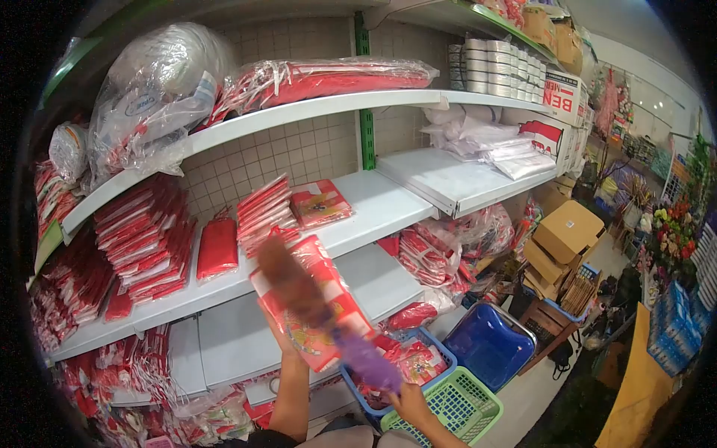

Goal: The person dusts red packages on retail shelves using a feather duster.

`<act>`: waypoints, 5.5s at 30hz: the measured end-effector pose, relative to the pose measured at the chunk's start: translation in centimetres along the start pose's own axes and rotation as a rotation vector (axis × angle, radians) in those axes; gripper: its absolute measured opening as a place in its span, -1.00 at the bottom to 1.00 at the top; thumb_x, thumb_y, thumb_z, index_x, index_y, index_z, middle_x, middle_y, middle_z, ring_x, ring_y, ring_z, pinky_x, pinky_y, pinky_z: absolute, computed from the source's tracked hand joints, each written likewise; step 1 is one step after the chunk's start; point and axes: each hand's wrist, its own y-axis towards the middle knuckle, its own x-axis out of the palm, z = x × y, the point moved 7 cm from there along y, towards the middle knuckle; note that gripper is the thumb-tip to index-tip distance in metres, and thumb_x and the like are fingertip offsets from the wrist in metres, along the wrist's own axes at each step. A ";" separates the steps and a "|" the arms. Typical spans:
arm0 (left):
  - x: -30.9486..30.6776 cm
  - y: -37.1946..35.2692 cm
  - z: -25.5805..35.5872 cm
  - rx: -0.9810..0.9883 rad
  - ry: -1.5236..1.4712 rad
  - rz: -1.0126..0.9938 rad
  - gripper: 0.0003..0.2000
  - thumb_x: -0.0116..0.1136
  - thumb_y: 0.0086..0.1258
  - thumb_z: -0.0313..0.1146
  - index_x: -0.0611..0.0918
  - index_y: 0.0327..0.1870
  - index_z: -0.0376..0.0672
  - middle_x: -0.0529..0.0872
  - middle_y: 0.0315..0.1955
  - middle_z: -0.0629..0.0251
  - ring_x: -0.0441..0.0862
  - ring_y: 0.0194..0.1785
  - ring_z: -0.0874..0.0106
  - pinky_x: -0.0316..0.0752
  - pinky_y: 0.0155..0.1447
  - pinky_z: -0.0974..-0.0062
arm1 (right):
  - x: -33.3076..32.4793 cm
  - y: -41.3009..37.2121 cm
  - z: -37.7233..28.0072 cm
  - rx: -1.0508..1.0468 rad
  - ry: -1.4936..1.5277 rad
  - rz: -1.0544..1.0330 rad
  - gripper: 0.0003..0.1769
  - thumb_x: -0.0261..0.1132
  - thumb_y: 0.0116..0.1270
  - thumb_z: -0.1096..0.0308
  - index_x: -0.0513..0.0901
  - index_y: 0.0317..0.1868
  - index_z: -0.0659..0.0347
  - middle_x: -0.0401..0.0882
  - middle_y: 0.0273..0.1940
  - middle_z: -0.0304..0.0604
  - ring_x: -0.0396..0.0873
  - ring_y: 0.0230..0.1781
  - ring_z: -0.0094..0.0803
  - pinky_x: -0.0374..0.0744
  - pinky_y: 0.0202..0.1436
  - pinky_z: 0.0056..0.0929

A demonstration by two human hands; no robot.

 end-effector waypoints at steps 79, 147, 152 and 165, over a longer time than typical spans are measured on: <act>-5.1 0.4 -0.2 0.015 0.174 0.228 -0.40 -0.27 0.40 0.17 0.35 0.19 -0.18 0.49 0.05 0.13 0.49 0.07 0.27 0.45 0.16 0.26 | -1.1 -1.5 0.4 0.055 0.168 0.119 -0.67 0.22 0.19 0.32 0.48 -0.11 0.38 0.52 -0.54 0.17 0.53 -0.52 0.09 0.47 -0.41 -0.15; -0.3 14.6 1.1 -0.131 1.634 -0.232 -0.26 -0.07 0.44 -0.20 -0.26 0.42 -0.19 -0.22 0.44 0.07 -0.23 0.49 0.24 -0.17 0.47 0.35 | -11.4 36.5 -10.0 -0.071 1.226 0.085 -0.32 0.05 0.08 0.65 0.25 0.30 0.26 0.45 0.09 -0.07 0.50 -0.01 -0.38 0.50 0.04 -0.48; -1.3 15.2 1.8 -0.061 1.784 -0.154 -0.24 -0.08 0.43 -0.15 -0.26 0.40 -0.29 -0.22 0.41 -0.08 -0.16 0.48 0.17 -0.16 0.46 0.35 | -9.6 45.1 -10.4 -0.177 1.364 0.013 -0.36 0.08 0.12 0.63 0.25 0.29 0.28 0.50 0.02 -0.07 0.54 -0.07 -0.35 0.54 -0.03 -0.47; -3.8 16.0 2.7 -0.267 1.791 0.017 -0.20 -0.08 0.39 0.02 -0.08 0.35 -0.50 -0.10 0.38 -0.22 -0.17 0.47 0.12 -0.20 0.47 0.39 | -4.5 41.4 -11.9 -0.165 -0.220 0.198 -0.61 0.27 0.13 0.06 0.64 -0.07 0.05 0.57 -0.10 0.01 0.48 -0.04 0.00 0.36 0.03 0.10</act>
